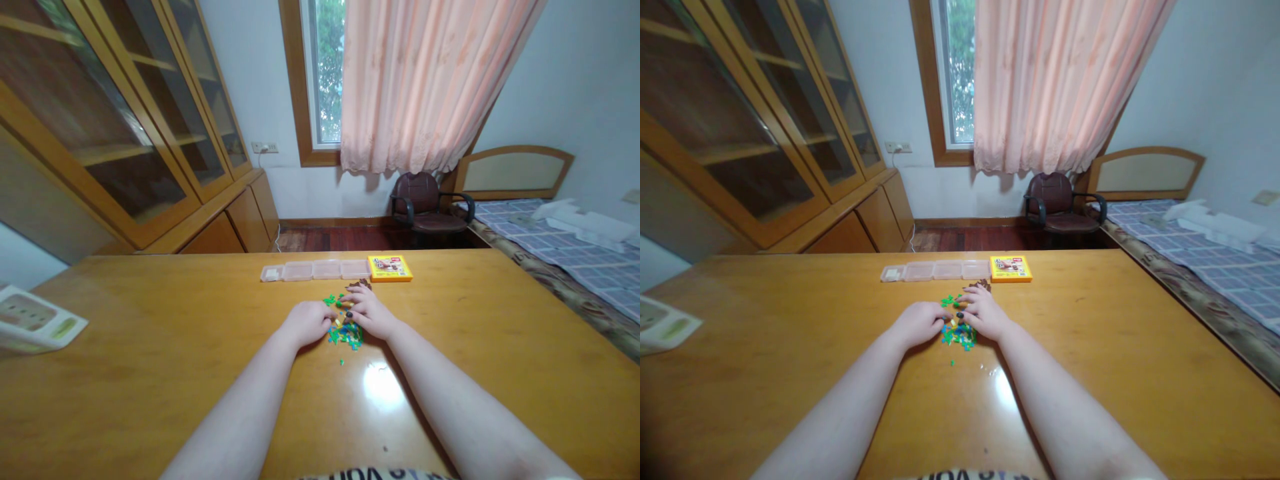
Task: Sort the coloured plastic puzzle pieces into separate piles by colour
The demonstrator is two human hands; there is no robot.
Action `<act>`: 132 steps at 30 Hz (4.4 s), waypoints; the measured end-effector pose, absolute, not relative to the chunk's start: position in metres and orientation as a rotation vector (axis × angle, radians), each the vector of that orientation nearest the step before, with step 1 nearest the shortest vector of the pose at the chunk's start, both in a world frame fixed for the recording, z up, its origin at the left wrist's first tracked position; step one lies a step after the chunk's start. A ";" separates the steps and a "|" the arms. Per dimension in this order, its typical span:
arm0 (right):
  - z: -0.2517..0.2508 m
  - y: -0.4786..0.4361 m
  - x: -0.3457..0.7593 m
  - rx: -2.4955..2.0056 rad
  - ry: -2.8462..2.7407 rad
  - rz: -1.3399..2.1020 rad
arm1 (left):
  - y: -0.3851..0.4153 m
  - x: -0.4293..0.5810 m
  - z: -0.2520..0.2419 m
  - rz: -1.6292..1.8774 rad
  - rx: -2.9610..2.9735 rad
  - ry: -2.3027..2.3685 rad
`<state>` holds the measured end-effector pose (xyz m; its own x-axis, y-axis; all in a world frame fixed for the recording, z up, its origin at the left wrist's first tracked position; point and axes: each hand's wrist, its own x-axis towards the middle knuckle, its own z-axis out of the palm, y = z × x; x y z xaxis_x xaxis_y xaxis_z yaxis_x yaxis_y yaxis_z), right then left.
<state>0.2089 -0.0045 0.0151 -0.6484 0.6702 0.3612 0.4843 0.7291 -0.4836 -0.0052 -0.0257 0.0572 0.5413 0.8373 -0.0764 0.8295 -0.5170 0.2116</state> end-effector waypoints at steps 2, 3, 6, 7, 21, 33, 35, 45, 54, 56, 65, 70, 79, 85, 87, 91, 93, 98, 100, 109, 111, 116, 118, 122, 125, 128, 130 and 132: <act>0.015 -0.005 0.209 -0.845 -2.429 0.477 | -0.027 -0.004 0.059 0.030 2.585 1.325; 0.014 -0.005 0.209 -0.843 -2.443 0.474 | -0.028 -0.004 0.059 0.017 2.598 1.300; 0.014 -0.005 0.208 -0.876 -2.465 0.457 | -0.028 -0.005 0.061 0.005 2.624 1.274; 0.014 -0.005 0.207 -0.892 -2.469 0.454 | -0.027 -0.006 0.061 0.008 2.625 1.281; 0.013 -0.004 0.207 -1.111 -2.350 0.400 | -0.028 -0.004 0.060 0.015 2.566 1.417; 0.012 -0.004 0.206 -1.132 -2.338 0.381 | -0.027 -0.002 0.053 0.030 2.579 1.375; 0.011 -0.004 0.206 -1.147 -2.340 0.384 | -0.027 -0.002 0.052 0.023 2.578 1.390; 0.013 -0.005 0.206 -1.176 -2.363 0.413 | -0.021 -0.007 0.050 0.048 2.523 1.475; 0.014 -0.005 0.206 -1.108 -2.367 0.443 | -0.016 -0.007 0.044 0.129 2.491 1.606; 0.016 -0.005 0.206 -1.105 -2.339 0.424 | -0.015 -0.009 0.047 0.209 2.501 1.691; 0.021 -0.010 0.201 -1.168 -2.436 0.450 | -0.014 -0.010 0.047 0.172 2.562 1.653; 0.023 -0.011 0.201 -1.177 -2.443 0.431 | -0.016 -0.009 0.047 0.198 2.570 1.625; 0.026 -0.011 0.201 -1.119 -2.390 0.416 | -0.019 -0.005 0.048 0.213 2.622 1.464; 0.021 -0.005 0.207 -1.147 -2.195 0.338 | -0.020 -0.005 0.049 0.273 2.625 1.401; 0.020 -0.004 0.208 -1.195 -2.140 0.338 | -0.022 -0.003 0.051 0.305 2.657 1.294; 0.018 -0.004 0.209 -1.189 -2.133 0.392 | -0.027 0.004 0.051 0.316 2.694 1.048; 0.017 -0.004 0.209 -1.150 -2.156 0.424 | -0.028 0.007 0.051 0.299 2.693 0.979; 0.017 -0.004 0.208 -1.028 -2.273 0.525 | -0.027 0.004 0.051 0.278 2.659 0.984; 0.018 -0.004 0.208 -1.047 -2.271 0.531 | -0.025 0.002 0.051 0.272 2.652 1.006; 0.019 -0.005 0.210 -1.170 -2.119 0.478 | -0.026 0.003 0.052 0.270 2.663 1.086; 0.018 -0.004 0.209 -1.164 -2.170 0.475 | -0.028 0.004 0.051 0.273 2.673 1.073; 0.017 -0.003 0.209 -1.225 -2.152 0.446 | -0.030 0.003 0.047 0.261 2.679 1.083; 0.017 -0.003 0.210 -1.229 -2.112 0.446 | -0.029 0.002 0.045 0.244 2.666 1.101; 0.017 -0.005 0.211 -1.177 -2.125 0.477 | -0.027 0.001 0.043 0.246 2.660 1.126; 0.017 -0.006 0.210 -1.150 -2.168 0.508 | -0.025 0.001 0.041 0.266 2.671 1.142; 0.017 -0.005 0.209 -1.196 -2.172 0.477 | -0.024 0.001 0.041 0.305 2.687 1.134; 0.017 -0.004 0.210 -1.221 -2.151 0.453 | -0.025 0.001 0.042 0.330 2.689 1.117; 0.017 -0.005 0.210 -1.190 -2.137 0.469 | -0.026 0.001 0.045 0.343 2.689 1.090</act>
<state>0.2101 -0.0048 0.0171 -0.3855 0.8500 0.3589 0.6218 0.5267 -0.5796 0.0011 -0.0260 0.0453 0.6980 0.7039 0.1321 0.6526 -0.7011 0.2873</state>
